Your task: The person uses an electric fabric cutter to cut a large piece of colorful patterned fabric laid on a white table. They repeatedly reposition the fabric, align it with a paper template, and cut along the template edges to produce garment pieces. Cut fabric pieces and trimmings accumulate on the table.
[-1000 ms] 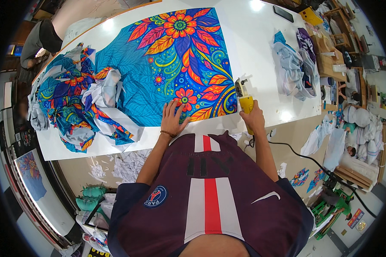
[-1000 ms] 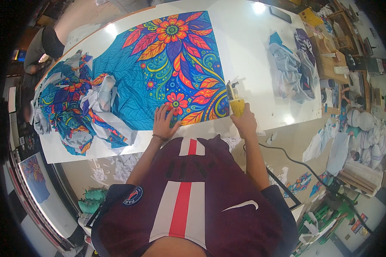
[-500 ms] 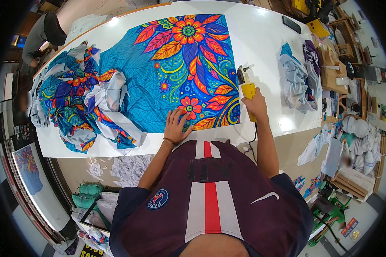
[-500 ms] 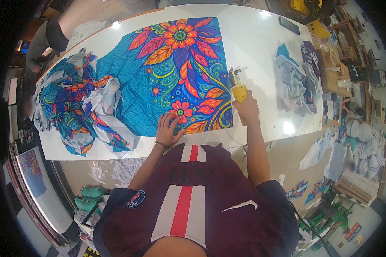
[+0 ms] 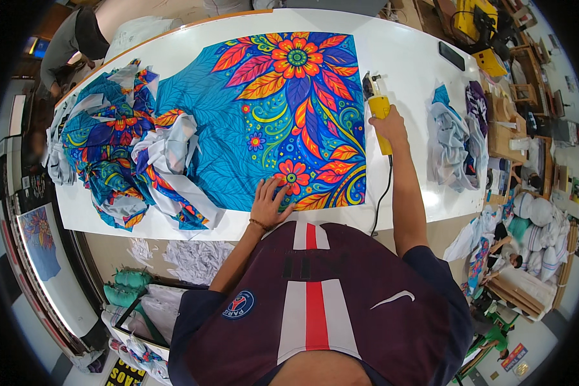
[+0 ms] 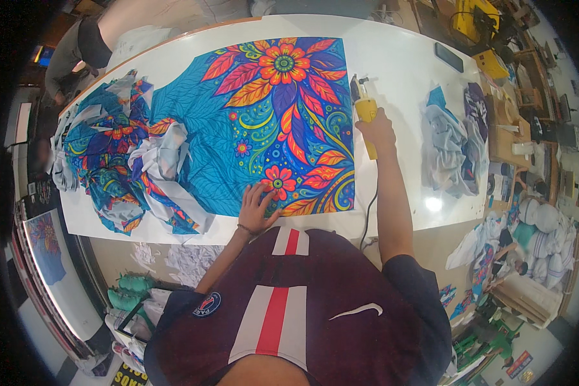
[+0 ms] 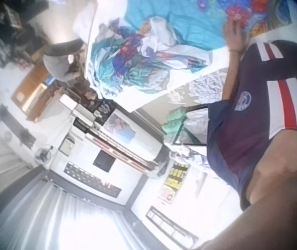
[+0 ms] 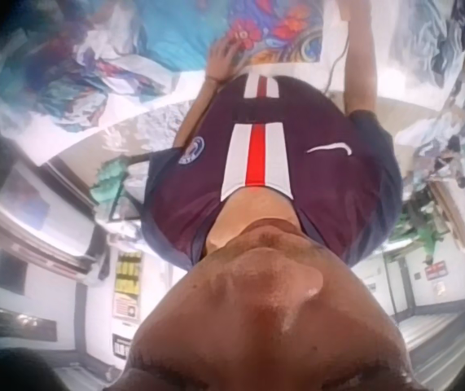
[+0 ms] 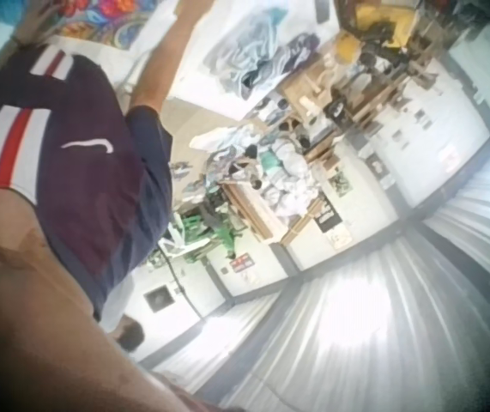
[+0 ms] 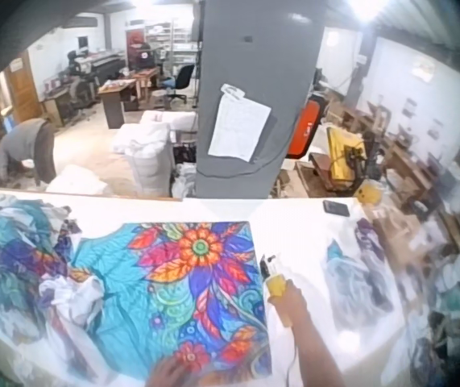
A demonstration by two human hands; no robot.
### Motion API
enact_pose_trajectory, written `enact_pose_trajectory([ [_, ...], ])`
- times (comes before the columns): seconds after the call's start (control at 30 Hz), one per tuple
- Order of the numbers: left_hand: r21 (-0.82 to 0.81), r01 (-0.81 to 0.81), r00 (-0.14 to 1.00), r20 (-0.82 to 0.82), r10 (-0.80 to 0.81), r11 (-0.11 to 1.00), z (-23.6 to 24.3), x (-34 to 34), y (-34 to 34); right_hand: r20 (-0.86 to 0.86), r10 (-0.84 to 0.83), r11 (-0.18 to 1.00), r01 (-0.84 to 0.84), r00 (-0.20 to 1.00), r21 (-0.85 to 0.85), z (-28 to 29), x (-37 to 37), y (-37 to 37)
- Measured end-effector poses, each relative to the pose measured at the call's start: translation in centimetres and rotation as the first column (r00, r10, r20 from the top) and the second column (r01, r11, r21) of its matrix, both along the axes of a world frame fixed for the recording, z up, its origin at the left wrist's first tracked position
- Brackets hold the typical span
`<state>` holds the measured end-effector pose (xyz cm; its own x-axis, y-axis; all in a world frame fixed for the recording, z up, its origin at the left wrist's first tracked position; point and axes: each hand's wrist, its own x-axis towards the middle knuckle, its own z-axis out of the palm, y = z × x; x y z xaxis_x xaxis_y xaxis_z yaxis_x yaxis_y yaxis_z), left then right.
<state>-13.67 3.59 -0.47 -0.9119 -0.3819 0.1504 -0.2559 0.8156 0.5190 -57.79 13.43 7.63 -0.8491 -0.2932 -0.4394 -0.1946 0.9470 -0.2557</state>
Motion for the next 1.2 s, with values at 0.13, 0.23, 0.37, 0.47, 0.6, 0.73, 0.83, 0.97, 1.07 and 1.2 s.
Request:
enact_pose_trajectory([
  [0.13, 0.025, -0.009, 1.0, 0.003, 0.009, 1.0, 0.2, 0.0, 0.0, -0.002, 0.021, 1.0, -0.021, 1.0, -0.018, -0.4, -3.1, -2.7],
  [0.23, 0.039, -0.012, 1.0, 0.002, 0.012, 0.999, 0.1, -0.1, 0.0, -0.008, 0.029, 0.999, -0.029, 1.0, -0.027, -0.6, -5.3, -5.1],
  [0.37, 0.033, -0.017, 1.0, -0.012, 0.017, 0.999, -0.1, -0.2, -0.1, -0.003, 0.035, 0.999, -0.036, 0.999, -0.038, -1.1, -8.6, -8.0],
  [0.47, 0.034, -0.019, 1.0, -0.004, 0.02, 0.999, -0.3, -0.1, 0.0, -0.019, 0.05, 0.998, -0.05, 0.999, -0.035, -1.4, -10.7, -10.2],
  [0.6, 0.029, -0.021, 1.0, 0.012, 0.021, 0.999, -0.1, -0.3, 0.0, -0.03, 0.062, 0.997, -0.064, 0.998, -0.051, -2.0, -13.2, -12.4],
  [0.73, 0.013, -0.029, 1.0, -0.003, 0.029, 1.0, 0.2, -0.4, -0.1, -0.05, 0.061, 0.995, -0.064, 0.997, -0.077, -2.1, -15.1, -14.7],
  [0.83, 0.018, -0.054, 0.998, -0.008, 0.054, 0.998, 0.0, -0.2, 0.2, -0.007, 0.072, 0.977, -0.072, 0.997, -0.201, -2.1, -15.6, -15.6],
  [0.97, -0.079, -0.25, 0.968, -0.014, 0.25, 0.965, 0.5, -2.3, -1.8, -0.042, 0.067, 0.889, -0.078, 0.997, -0.452, -5.3, -17.0, -12.2],
  [1.07, -0.119, -0.522, 0.85, 0.007, 0.526, 0.845, 1.7, -5.9, -5.7, 0.107, 0.035, 0.744, 0.046, 0.994, -0.666, -6.5, -13.3, -6.8],
  [1.2, -0.017, -0.712, 0.689, 0.176, 0.703, 0.702, 3.3, -9.6, -10.5, 0.331, 0.091, 0.622, 0.206, 0.939, -0.755, -3.6, -6.4, 1.4],
])
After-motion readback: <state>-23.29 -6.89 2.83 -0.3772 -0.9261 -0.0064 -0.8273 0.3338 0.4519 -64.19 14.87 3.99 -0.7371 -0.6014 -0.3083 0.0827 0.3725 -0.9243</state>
